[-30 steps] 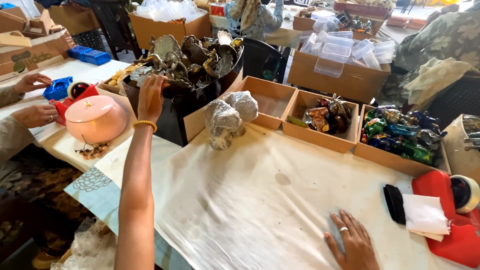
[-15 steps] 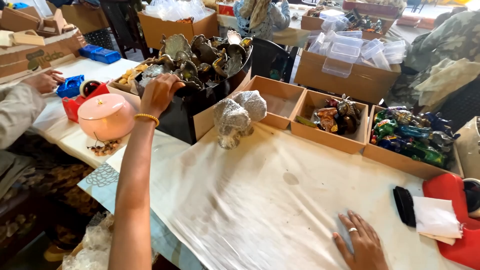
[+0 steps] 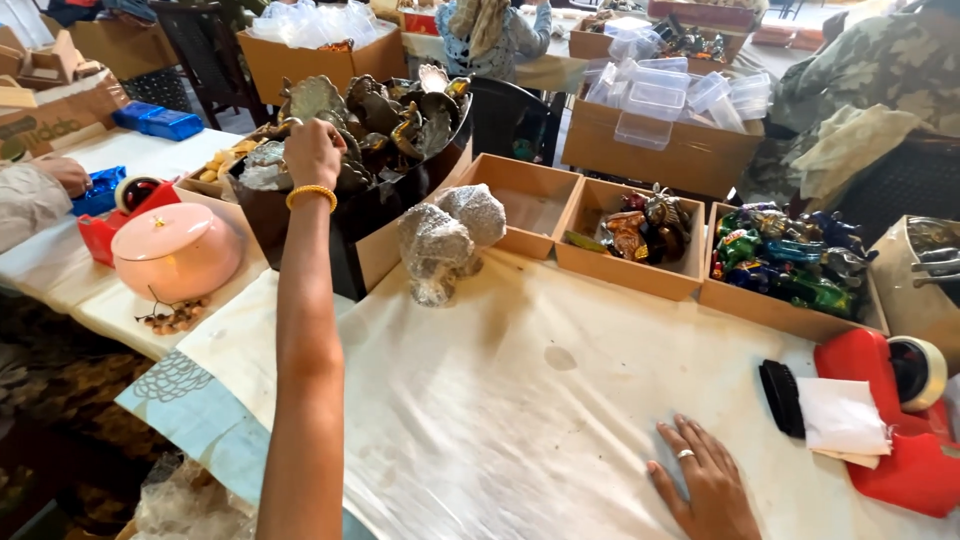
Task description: Cleaning and dusting small metallic ornaments and decorative items using a small brush and cloth.
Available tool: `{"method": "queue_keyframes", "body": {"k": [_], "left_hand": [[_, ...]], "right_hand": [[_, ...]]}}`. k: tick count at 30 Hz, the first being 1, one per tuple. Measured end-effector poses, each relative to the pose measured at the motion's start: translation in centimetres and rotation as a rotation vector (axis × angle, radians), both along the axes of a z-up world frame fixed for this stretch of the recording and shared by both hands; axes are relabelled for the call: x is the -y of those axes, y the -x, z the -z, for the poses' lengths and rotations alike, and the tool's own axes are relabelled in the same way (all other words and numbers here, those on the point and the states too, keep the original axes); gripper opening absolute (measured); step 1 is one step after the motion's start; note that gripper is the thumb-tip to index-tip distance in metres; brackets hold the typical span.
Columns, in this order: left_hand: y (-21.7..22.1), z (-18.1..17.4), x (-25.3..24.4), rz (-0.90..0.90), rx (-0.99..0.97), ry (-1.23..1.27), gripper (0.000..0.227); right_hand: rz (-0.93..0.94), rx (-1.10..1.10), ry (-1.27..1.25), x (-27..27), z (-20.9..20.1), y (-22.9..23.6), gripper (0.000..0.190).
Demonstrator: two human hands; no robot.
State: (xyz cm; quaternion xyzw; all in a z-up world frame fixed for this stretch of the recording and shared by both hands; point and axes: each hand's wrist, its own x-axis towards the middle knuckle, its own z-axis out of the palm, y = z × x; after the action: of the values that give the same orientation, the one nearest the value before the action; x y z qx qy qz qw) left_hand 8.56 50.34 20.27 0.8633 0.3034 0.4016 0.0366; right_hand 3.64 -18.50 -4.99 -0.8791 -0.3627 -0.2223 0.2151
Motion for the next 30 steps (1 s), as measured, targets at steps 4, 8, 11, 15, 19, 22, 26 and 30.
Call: {"method": "queue_keyframes", "body": {"k": [4,8,11,15,19,22,26,30], "left_hand": [[-0.7,1.8,-4.4,0.186,0.162,-0.007,0.014],[1.3,0.6,-4.8,0.381,0.094,0.076,0.017],[2.8,-0.1,-4.7,0.475,0.126,0.185,0.017],[3.3,0.4,-6.9,0.629,0.232,0.464,0.028],[3.8,0.2,-5.9,0.542,0.376,0.428,0.020],[4.7,-0.1,-4.0,0.481,0.417,0.323,0.023],[6.1,-0.3,-2.4,0.600,0.385,0.134,0.014],[4.7,0.1,-2.6,0.854,0.374,0.003,0.013]], "right_hand": [[-0.009,0.014,-0.001,0.0,-0.1,0.0,0.055],[-0.006,0.015,0.003,0.0,0.4,-0.2,0.056],[-0.001,0.015,0.007,-0.1,0.4,-0.4,0.056],[0.008,0.009,0.010,0.0,0.3,-0.2,0.055],[0.021,0.010,0.019,0.2,0.9,-0.6,0.057],[0.038,0.002,0.046,0.2,1.1,-0.7,0.058],[0.038,-0.001,0.037,0.1,1.2,-0.7,0.056],[0.035,0.000,0.033,0.1,0.8,-0.5,0.056]]}}
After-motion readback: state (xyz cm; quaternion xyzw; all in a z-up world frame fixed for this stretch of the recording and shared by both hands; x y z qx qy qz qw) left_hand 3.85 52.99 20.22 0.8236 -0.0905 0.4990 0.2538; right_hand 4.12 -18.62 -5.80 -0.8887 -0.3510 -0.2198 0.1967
